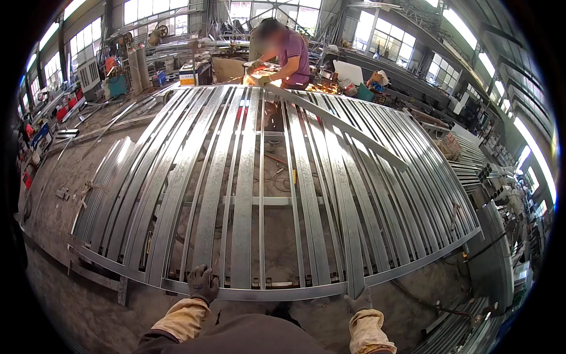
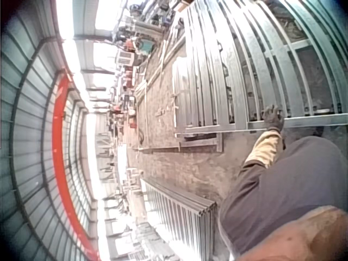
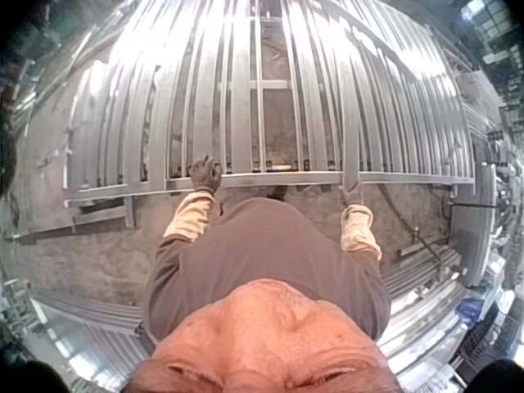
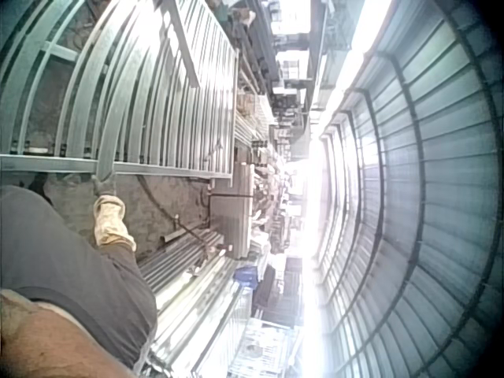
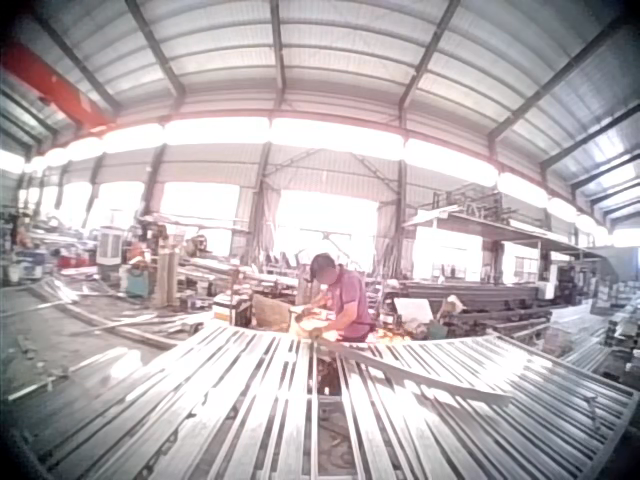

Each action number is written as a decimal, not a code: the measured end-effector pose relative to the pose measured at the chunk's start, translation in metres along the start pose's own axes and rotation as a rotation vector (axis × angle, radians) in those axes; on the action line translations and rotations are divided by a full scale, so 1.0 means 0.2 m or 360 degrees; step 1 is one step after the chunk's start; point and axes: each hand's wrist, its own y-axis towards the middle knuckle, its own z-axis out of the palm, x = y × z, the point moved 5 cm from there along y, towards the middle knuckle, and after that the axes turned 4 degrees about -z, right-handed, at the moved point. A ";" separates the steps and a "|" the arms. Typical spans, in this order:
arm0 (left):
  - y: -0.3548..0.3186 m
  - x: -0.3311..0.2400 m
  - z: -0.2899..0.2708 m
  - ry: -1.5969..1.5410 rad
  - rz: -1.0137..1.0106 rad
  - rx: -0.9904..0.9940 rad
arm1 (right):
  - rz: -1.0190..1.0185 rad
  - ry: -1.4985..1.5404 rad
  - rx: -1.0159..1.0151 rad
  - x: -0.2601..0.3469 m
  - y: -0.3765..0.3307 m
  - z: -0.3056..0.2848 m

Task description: The person places long metal bars into a large metal frame structure, aligning them one by one. They repeatedly pick up bars from a nearby stack and insert them into the frame while another worker welds in the background.

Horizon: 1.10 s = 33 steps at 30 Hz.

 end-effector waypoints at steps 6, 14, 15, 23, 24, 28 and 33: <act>0.00 -0.01 0.00 -0.0005 -0.0002 -0.0016 | 0.0088 -0.0072 0.0009 0.01 -0.01 -0.01; 0.00 -0.01 0.00 0.0005 -0.0016 -0.0010 | 0.0051 -0.0109 -0.0024 -0.03 0.00 0.02; 0.00 -0.01 0.00 0.0010 -0.0013 -0.0016 | 0.0050 -0.0101 -0.0017 -0.04 0.01 0.02; 0.00 0.00 0.00 0.0021 -0.0001 -0.0021 | 0.0061 -0.0126 -0.0042 -0.07 0.02 0.04; 0.00 0.00 -0.01 0.0028 0.0000 -0.0025 | 0.0045 -0.0103 -0.0041 -0.07 0.02 0.04; 0.00 -0.02 -0.02 0.0005 0.0004 -0.0021 | 0.0007 -0.0102 -0.0078 -0.09 0.04 0.05; 0.00 -0.02 -0.02 -0.0024 -0.0013 -0.0006 | -0.0003 -0.0126 -0.0106 -0.10 0.04 0.06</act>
